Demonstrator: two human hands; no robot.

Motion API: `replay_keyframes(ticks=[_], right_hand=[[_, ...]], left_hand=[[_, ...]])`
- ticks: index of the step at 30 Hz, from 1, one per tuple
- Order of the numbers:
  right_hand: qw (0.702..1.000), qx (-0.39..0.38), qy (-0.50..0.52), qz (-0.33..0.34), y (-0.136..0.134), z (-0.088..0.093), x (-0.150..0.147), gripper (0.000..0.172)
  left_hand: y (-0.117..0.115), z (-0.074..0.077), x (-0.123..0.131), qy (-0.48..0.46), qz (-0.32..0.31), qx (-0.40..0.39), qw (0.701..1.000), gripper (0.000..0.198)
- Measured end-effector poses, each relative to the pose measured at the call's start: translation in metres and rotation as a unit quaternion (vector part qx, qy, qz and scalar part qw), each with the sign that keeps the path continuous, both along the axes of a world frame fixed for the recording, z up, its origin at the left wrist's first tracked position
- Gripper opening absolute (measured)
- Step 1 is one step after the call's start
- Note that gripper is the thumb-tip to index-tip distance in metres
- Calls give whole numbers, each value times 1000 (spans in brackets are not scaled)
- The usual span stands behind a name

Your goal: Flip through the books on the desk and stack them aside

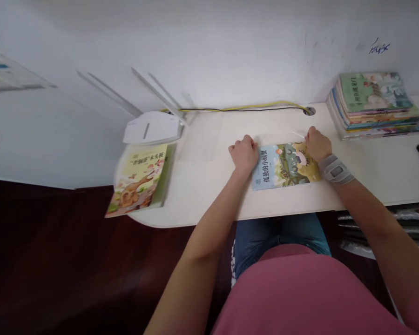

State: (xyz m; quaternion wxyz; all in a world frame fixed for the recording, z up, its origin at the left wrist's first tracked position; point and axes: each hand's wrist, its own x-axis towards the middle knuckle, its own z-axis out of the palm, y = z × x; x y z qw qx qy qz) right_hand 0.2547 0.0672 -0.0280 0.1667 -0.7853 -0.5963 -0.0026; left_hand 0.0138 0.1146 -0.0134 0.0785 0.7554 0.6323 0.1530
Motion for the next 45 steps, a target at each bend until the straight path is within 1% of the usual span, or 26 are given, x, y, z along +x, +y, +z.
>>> replay_keyframes(ticks=[3,5,7,9,11,13,15,16,19,21,23,24,25,27,28,29,30,32,34,36,37,38,40,42,43,45], right_hand=[[1000,2,-4,9,3,-6,-3,31],[1000,3,-1,6,4,-6,-4,32],[1000,-3,4,3,2,-2,-6,30],[1000,-12,5,1,0,1,-9,30],[1000,-17,2,2,-1,4,-12,30],[1000,-15,-1,3,-2,4,-12,31],[1000,-12,3,7,-2,5,-7,32],[1000,-12,10,9,-2,6,-4,32],[999,11,32,7,-3,15,4,35],[998,45,30,17,-7,22,-2,39],[996,69,17,61,-13,25,-20,41],[992,68,11,101,-17,24,-32,41],[987,61,6,146,-21,20,-44,41],[968,25,-10,249,-29,10,-61,48],[960,4,-26,279,-32,5,-64,53],[957,-8,-41,288,-35,0,-64,57],[956,-18,-56,288,-37,-3,-60,61],[961,-24,-75,264,-40,-6,-49,65],[967,-25,-83,241,-41,-6,-40,65],[971,-20,-86,223,-41,-6,-37,63],[972,-17,-88,218,-41,-6,-37,62],[972,-13,-91,217,-41,-7,-37,62],[971,-6,-97,217,-42,-8,-37,60],[971,3,-100,219,-43,-6,-37,58],[970,5,-100,222,-43,-4,-37,56],[970,7,-100,219,-42,3,-42,50]], left_hand=[[0,-4,1,8,-8,8,1000,22],[-1,-4,1,9,-5,7,1000,26],[-5,0,3,16,-3,15,1000,34],[-15,6,8,33,-17,37,999,45],[-30,12,19,57,-68,51,995,49],[-45,13,32,76,-139,27,987,50],[-57,9,44,89,-187,-14,978,56],[-60,5,48,94,-197,-30,975,60],[-62,-4,53,104,-195,-45,974,67],[-60,-7,52,101,-192,-42,975,68],[-59,-7,52,96,-190,-41,976,67],[-59,-7,51,96,-194,-44,975,66],[-59,-7,51,97,-201,-49,974,65],[-57,-7,48,101,-219,-55,969,65],[-55,-8,44,101,-231,-54,966,65],[-52,-8,39,98,-240,-51,964,63],[-49,-9,32,93,-239,-47,965,62],[-44,-9,15,83,-215,-52,972,60],[-41,-6,-1,82,-163,-68,981,60],[-42,-1,-9,95,-120,-56,987,61],[-44,1,-8,105,-115,-34,987,60],[-46,3,-6,112,-123,-7,986,59],[-52,4,5,114,-173,24,978,57],[-57,1,17,104,-219,13,970,57],[-58,-1,22,99,-231,2,968,58],[-59,-6,28,93,-236,-7,967,60]])
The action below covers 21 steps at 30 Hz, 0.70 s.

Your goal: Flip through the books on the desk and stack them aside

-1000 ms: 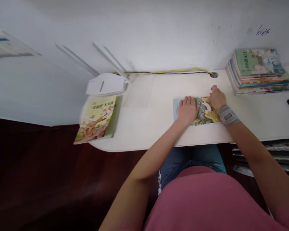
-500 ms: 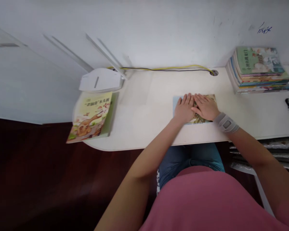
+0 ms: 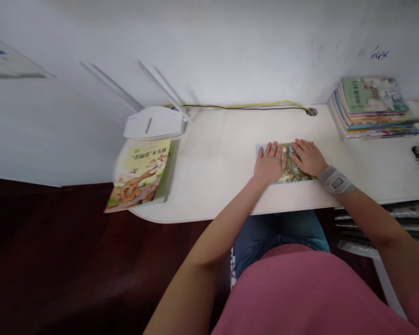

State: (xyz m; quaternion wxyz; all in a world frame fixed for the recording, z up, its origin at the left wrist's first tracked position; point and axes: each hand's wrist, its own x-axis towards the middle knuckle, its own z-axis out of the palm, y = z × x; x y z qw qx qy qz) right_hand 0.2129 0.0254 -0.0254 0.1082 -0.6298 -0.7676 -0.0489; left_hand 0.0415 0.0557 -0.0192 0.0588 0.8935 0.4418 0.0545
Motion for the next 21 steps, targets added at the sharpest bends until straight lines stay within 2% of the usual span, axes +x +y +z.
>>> replay_keyframes(ticks=[3,6,8,10,14,21], right_hand=[[1000,10,0,3,3,12,-17,43],[998,1,14,54,6,16,-26,44],[998,-11,26,62,6,13,-16,44],[999,-11,34,36,5,7,4,43],[999,0,42,-1,3,-2,37,42],[999,18,40,4,6,-3,32,38]], left_hand=[[2,-3,0,-2,7,5,1000,59],[6,-1,-8,-7,-1,10,1000,57],[11,0,-16,-20,-17,10,1000,56],[17,0,-25,-35,-16,6,999,54],[29,0,-39,-41,28,14,999,49],[28,7,-45,1,135,37,990,45]])
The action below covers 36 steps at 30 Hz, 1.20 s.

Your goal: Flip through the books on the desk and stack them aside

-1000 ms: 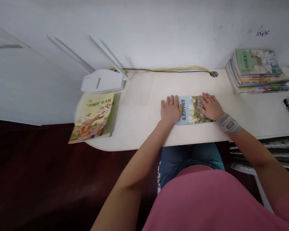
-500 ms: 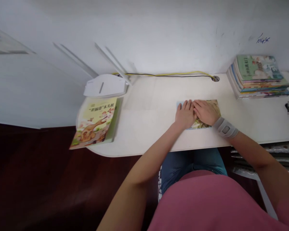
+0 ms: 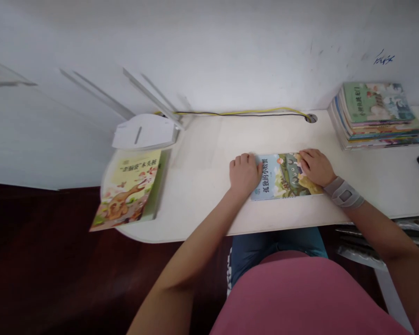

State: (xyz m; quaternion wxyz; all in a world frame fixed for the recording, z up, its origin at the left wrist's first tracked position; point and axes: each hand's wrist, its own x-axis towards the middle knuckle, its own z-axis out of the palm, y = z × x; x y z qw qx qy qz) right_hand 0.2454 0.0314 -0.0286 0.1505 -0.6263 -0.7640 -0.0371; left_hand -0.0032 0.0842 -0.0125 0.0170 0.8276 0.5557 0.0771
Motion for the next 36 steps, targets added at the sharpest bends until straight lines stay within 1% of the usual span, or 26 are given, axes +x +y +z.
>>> replay_keyframes(ticks=[3,5,6,7,8,10,11,13,15,16,17,20,21,23,26,29,32,34,36], right_hand=[[1000,6,17,11,1,-2,1,37],[999,10,33,12,1,-4,2,37],[999,12,41,12,1,-5,3,37],[999,14,49,12,1,-6,3,37],[998,16,58,14,1,-7,4,37],[997,21,74,16,1,-8,4,37],[996,23,82,17,1,-8,4,37],[995,24,94,17,1,-9,4,38],[994,24,107,12,2,-8,4,39],[993,25,115,7,2,-8,4,39],[992,26,125,3,2,-7,5,38],[987,38,157,5,4,-4,8,37],[985,44,168,10,5,-2,10,36],[979,57,194,18,6,3,14,34],[965,50,255,33,5,13,23,28],[942,1,332,44,3,23,31,23],[920,-31,388,34,0,32,33,21],[909,-38,415,17,-2,38,31,23],[901,-49,432,-1,-5,44,28,27]], left_hand=[[0,1,-3,-50,41,-27,998,42],[3,1,-6,-135,54,-59,988,34],[5,0,-8,-194,67,-79,975,30],[7,0,-10,-260,83,-100,957,27],[8,0,-11,-329,99,-123,931,23],[10,1,-11,-456,120,-173,865,21],[11,2,-10,-504,120,-199,832,25],[12,3,-7,-568,102,-242,780,45],[15,4,-4,-598,75,-277,749,63],[17,4,-3,-607,61,-293,736,65],[19,4,-2,-617,49,-308,723,62],[23,4,-2,-640,45,-338,689,38],[24,4,-2,-645,48,-339,684,31],[22,5,-4,-649,49,-325,686,25],[17,6,-5,-646,37,-289,706,23],[11,6,-5,-637,39,-248,729,20],[5,8,-3,-627,59,-211,748,13],[2,10,-2,-621,68,-191,757,9],[1,12,-3,-616,64,-167,767,11]])
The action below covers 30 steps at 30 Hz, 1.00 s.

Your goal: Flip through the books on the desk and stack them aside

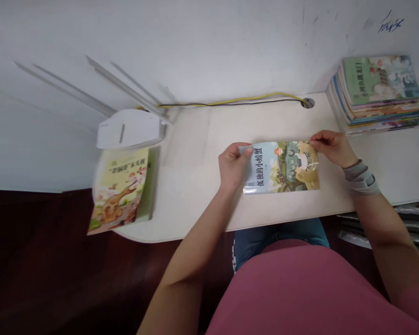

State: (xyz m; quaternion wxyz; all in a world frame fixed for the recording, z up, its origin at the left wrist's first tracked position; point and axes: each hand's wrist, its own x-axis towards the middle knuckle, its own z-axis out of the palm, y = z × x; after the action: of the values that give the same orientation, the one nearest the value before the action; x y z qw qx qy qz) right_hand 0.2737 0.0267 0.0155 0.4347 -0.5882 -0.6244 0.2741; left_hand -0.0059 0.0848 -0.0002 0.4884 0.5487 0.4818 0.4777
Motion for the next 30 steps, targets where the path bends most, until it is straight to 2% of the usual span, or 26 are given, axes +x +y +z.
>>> replay_keyframes(ticks=[4,7,9,11,13,14,16,19,22,25,30], right_hand=[[999,-38,-1,4,-4,11,-1,36],[998,-46,-27,22,-6,16,4,42],[997,-19,-80,6,-7,20,6,43],[983,53,-167,-54,-7,28,0,39],[952,118,-270,-86,-6,39,-18,32],[935,130,-320,-75,-5,45,-31,30],[909,115,-400,15,-1,54,-63,29],[895,78,-435,58,10,58,-109,31],[897,50,-436,47,21,54,-127,33],[908,21,-417,40,26,49,-103,32],[952,-88,-292,1,18,39,-23,35]], left_hand=[[1,-1,-5,5,7,77,997,17],[3,-6,-7,-26,-50,74,996,23],[3,-8,-7,-29,-69,61,995,27],[2,-9,-6,-10,-56,61,997,28],[0,-7,-5,16,-38,65,997,27],[-2,-5,-4,28,-31,66,997,26],[-5,-2,-3,44,-20,67,997,26],[-7,0,-4,44,-14,68,997,27],[-7,-3,-4,38,-4,72,997,23],[-6,-8,-4,27,11,59,998,17],[-2,-10,0,16,20,-2,1000,11]])
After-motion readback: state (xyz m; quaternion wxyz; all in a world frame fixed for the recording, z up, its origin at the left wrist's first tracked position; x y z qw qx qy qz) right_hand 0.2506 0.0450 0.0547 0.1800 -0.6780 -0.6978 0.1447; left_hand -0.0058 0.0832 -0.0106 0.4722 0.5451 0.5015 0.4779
